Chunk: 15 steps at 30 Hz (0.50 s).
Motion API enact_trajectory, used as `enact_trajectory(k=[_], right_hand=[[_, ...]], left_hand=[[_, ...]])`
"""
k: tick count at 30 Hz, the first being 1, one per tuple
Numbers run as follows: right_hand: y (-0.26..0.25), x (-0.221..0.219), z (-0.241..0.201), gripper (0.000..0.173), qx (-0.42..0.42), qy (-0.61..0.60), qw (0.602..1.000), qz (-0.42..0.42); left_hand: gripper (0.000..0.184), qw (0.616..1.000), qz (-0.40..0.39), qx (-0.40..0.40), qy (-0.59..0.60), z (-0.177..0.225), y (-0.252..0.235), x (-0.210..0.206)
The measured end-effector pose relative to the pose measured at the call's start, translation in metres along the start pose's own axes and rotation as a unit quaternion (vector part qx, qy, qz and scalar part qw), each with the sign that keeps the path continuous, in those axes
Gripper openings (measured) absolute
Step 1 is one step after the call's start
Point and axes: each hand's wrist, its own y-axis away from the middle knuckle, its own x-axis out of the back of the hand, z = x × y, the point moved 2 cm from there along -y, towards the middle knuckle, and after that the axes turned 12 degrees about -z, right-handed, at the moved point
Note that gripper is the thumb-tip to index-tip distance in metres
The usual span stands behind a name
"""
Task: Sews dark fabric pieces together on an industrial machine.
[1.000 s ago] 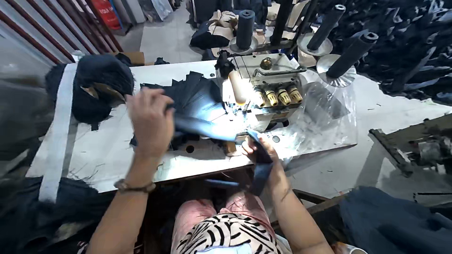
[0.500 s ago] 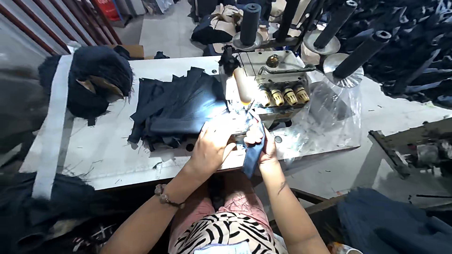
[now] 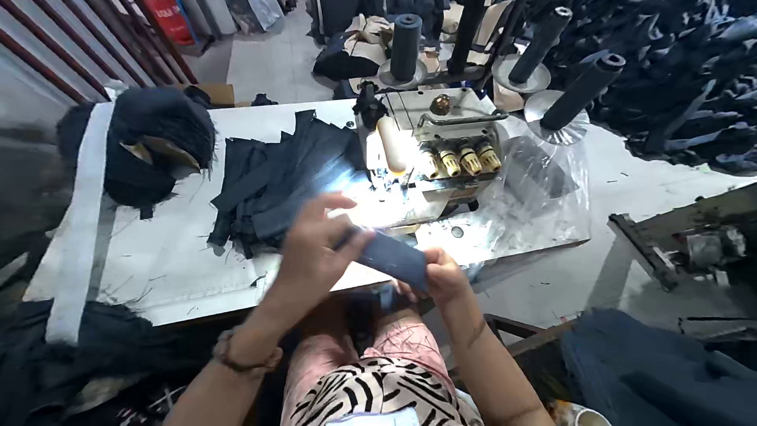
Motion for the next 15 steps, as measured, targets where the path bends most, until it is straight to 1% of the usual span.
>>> enact_trajectory(k=[1, 2, 4, 5, 6, 7, 9, 10, 11, 12, 15], right_hand=[[0.001, 0.004, -0.005, 0.025, 0.032, -0.008, 0.999, -0.012], [0.002, 0.01, -0.007, 0.024, 0.058, -0.016, 0.998, 0.009], [0.006, 0.026, -0.001, 0.022, 0.072, -0.049, 0.991, 0.101], [0.007, 0.034, 0.005, 0.022, 0.06, -0.063, 0.982, 0.168], [0.008, 0.04, 0.012, 0.022, 0.048, -0.085, 0.969, 0.228], [0.007, 0.046, 0.018, 0.026, 0.035, -0.097, 0.958, 0.267], [0.009, 0.051, 0.027, 0.037, 0.017, -0.113, 0.948, 0.296], [0.012, 0.052, 0.03, 0.036, 0.024, -0.126, 0.947, 0.294], [0.014, 0.053, 0.03, 0.033, 0.04, -0.145, 0.946, 0.287], [0.014, 0.055, 0.028, 0.031, 0.061, -0.169, 0.944, 0.276], [0.009, 0.057, 0.019, 0.035, 0.104, -0.216, 0.934, 0.265]], left_hand=[[0.027, 0.998, 0.022, 0.018, -0.053, -0.011, 0.0, 0.019], [0.031, 0.991, 0.04, 0.045, -0.122, -0.027, -0.001, 0.037], [0.036, 0.966, 0.053, 0.109, -0.23, -0.064, -0.001, 0.055], [0.034, 0.959, 0.041, 0.122, -0.251, -0.076, -0.001, 0.053], [0.029, 0.961, 0.023, 0.111, -0.254, -0.081, -0.001, 0.042], [0.027, 0.968, 0.005, 0.075, -0.238, -0.079, -0.003, 0.025], [0.028, 0.98, -0.046, -0.03, -0.191, -0.064, 0.0, -0.018], [0.032, 0.979, -0.08, -0.063, -0.174, -0.056, 0.003, -0.037], [0.036, 0.977, -0.101, -0.081, -0.169, -0.052, 0.005, -0.05], [0.037, 0.975, -0.105, -0.091, -0.171, -0.05, 0.005, -0.057], [0.041, 0.972, -0.114, -0.071, -0.191, -0.046, 0.001, -0.059]])
